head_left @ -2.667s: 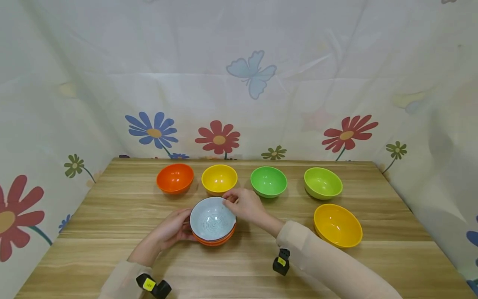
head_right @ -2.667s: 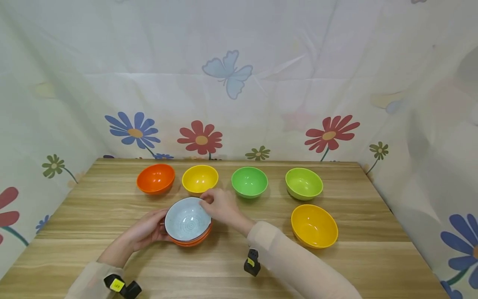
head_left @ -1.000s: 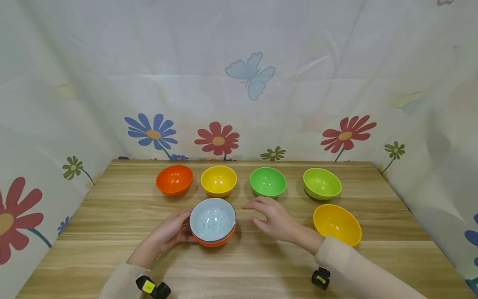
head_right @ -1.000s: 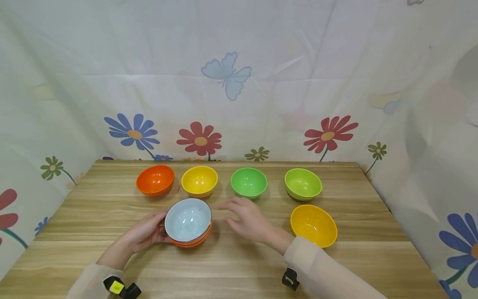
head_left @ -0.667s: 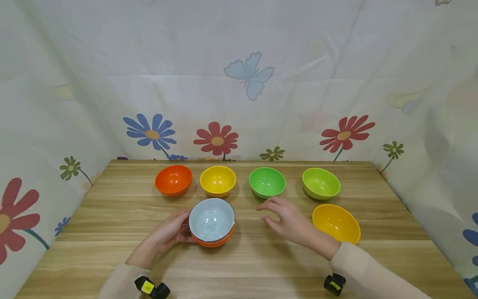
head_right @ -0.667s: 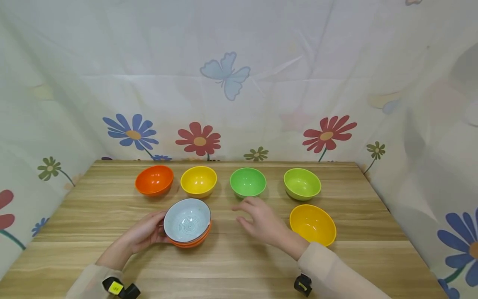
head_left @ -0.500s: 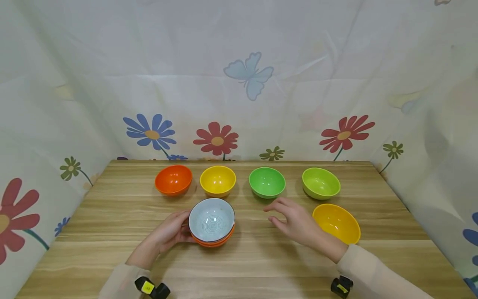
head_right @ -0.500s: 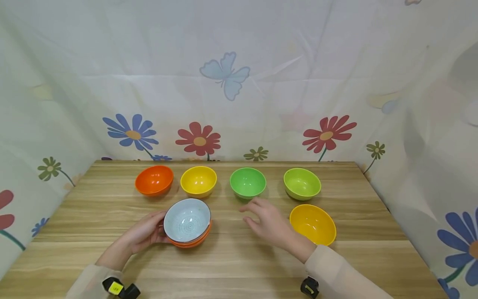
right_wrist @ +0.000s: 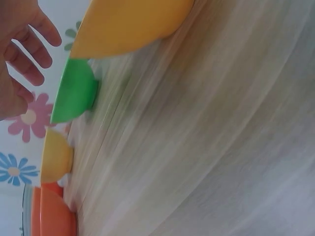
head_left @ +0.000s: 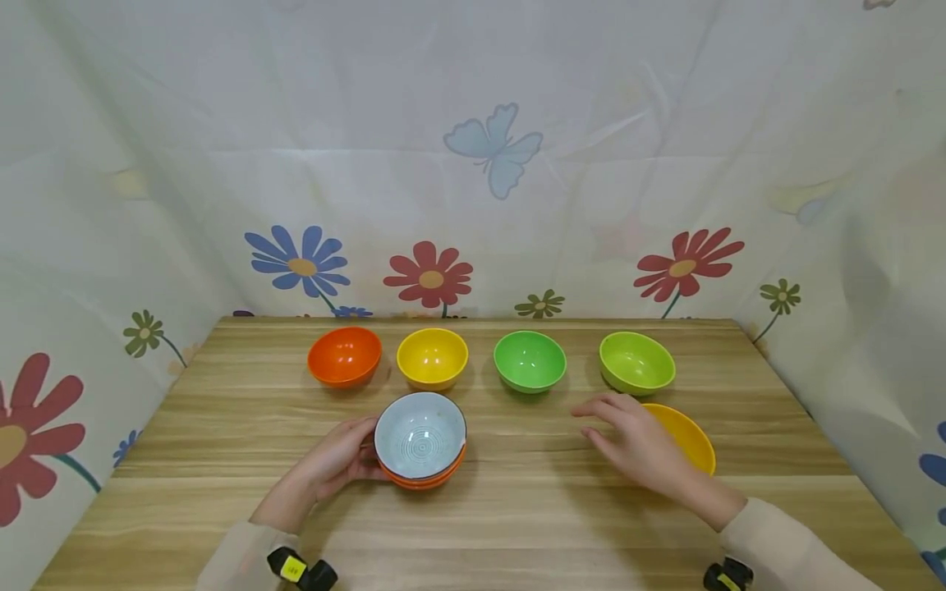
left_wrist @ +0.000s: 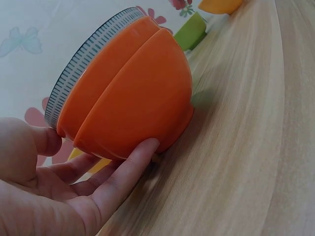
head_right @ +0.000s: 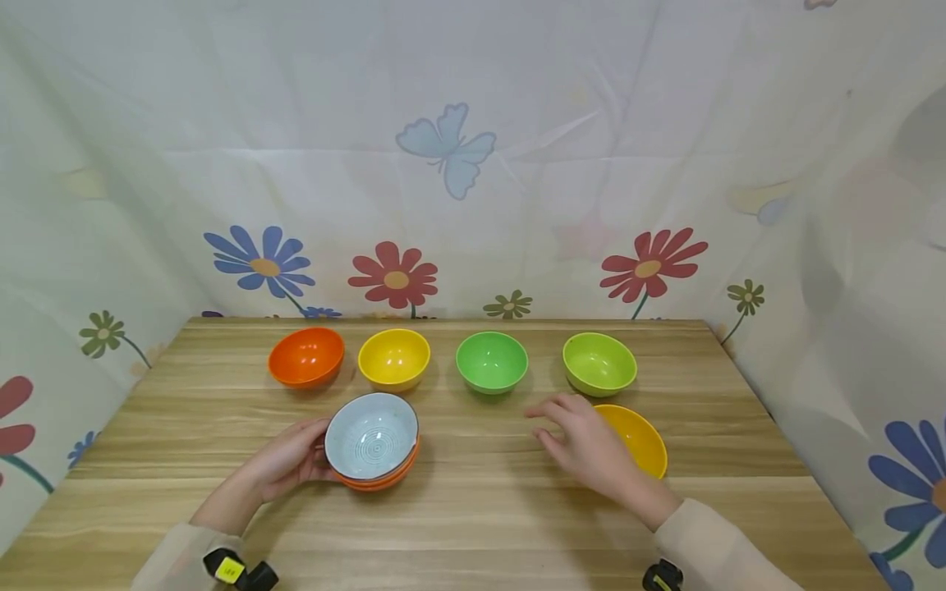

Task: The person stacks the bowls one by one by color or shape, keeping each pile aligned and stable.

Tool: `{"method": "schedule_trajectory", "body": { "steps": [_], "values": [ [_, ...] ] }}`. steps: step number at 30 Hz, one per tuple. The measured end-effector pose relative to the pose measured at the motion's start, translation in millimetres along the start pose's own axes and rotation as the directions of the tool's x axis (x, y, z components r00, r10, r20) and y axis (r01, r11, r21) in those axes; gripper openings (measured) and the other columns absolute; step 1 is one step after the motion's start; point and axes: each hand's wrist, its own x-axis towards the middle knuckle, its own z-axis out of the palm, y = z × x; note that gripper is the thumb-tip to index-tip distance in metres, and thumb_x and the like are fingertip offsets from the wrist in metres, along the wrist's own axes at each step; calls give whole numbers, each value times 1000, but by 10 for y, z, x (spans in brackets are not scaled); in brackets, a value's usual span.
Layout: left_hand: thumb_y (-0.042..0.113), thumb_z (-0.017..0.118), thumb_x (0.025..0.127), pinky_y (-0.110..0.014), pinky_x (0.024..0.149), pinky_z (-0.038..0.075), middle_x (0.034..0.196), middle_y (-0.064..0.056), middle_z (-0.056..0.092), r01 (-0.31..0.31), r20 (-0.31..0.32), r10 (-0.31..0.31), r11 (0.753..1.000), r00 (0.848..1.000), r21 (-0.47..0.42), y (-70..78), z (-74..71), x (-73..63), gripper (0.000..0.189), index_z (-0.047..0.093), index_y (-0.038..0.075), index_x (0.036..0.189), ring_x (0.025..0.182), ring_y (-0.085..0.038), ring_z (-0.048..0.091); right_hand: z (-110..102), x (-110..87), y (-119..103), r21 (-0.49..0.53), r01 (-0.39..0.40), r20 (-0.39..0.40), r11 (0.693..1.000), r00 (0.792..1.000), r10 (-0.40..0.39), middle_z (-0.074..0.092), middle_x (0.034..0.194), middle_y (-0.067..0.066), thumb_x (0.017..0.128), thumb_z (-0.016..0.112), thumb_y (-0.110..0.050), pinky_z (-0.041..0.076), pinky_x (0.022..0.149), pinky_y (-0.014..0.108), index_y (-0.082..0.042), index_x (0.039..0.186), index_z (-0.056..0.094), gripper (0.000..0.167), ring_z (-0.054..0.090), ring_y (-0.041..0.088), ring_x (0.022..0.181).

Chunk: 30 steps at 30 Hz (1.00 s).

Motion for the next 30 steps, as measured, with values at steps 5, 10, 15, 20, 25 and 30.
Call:
{"method": "schedule_trajectory", "body": {
  "steps": [5, 10, 15, 20, 25, 30],
  "values": [
    [33, 34, 100, -47, 82, 52, 111, -10, 57, -4, 9, 4, 1000, 1000, 0, 4, -5, -7, 53, 35, -5, 137, 94, -20, 57, -65, -78, 109, -30, -6, -48, 1000, 999, 5, 61, 91, -2, 70, 75, -1, 50, 68, 31, -11, 96, 68, 29, 55, 13, 82],
    [32, 34, 100, -48, 81, 52, 111, -10, 57, -1, 3, 1, 1000, 1000, -11, -10, -6, -1, 52, 36, -4, 136, 94, -20, 58, -97, -162, 220, -77, 3, -57, 997, 998, -8, 61, 90, -1, 68, 75, -2, 49, 67, 32, -11, 97, 68, 31, 55, 14, 80],
    [32, 35, 100, -48, 81, 52, 108, -9, 58, -2, 8, 2, 1000, 1000, -19, -18, -9, 8, 50, 38, -4, 135, 93, -21, 58, -147, -235, 318, -107, 3, -49, 994, 999, -8, 61, 92, 1, 65, 77, -1, 51, 69, 36, -10, 98, 68, 35, 56, 16, 82],
    [34, 36, 99, -48, 81, 52, 111, -10, 57, -8, 12, 8, 1000, 1000, -9, -21, -13, 5, 53, 37, -4, 136, 94, -20, 58, -213, -284, 408, -128, -14, -52, 992, 999, 7, 62, 94, 3, 63, 79, 0, 52, 69, 39, -9, 98, 67, 38, 57, 18, 82],
    [32, 35, 100, -48, 81, 52, 111, -11, 58, 2, -5, -2, 1000, 1000, -11, -21, -7, 6, 51, 37, -4, 136, 94, -21, 58, -286, -325, 504, -146, -43, -39, 988, 999, 38, 61, 96, 7, 62, 80, -1, 52, 71, 43, -7, 100, 66, 41, 58, 23, 84],
    [32, 35, 100, -47, 81, 52, 110, -11, 59, 0, -3, 0, 1000, 1000, -8, -26, -5, 11, 51, 37, -5, 135, 93, -21, 59, -413, -352, 570, -144, -149, 49, 978, 986, 157, 60, 102, 14, 68, 78, -4, 51, 75, 50, -5, 108, 63, 43, 57, 31, 89]
  ]
}}
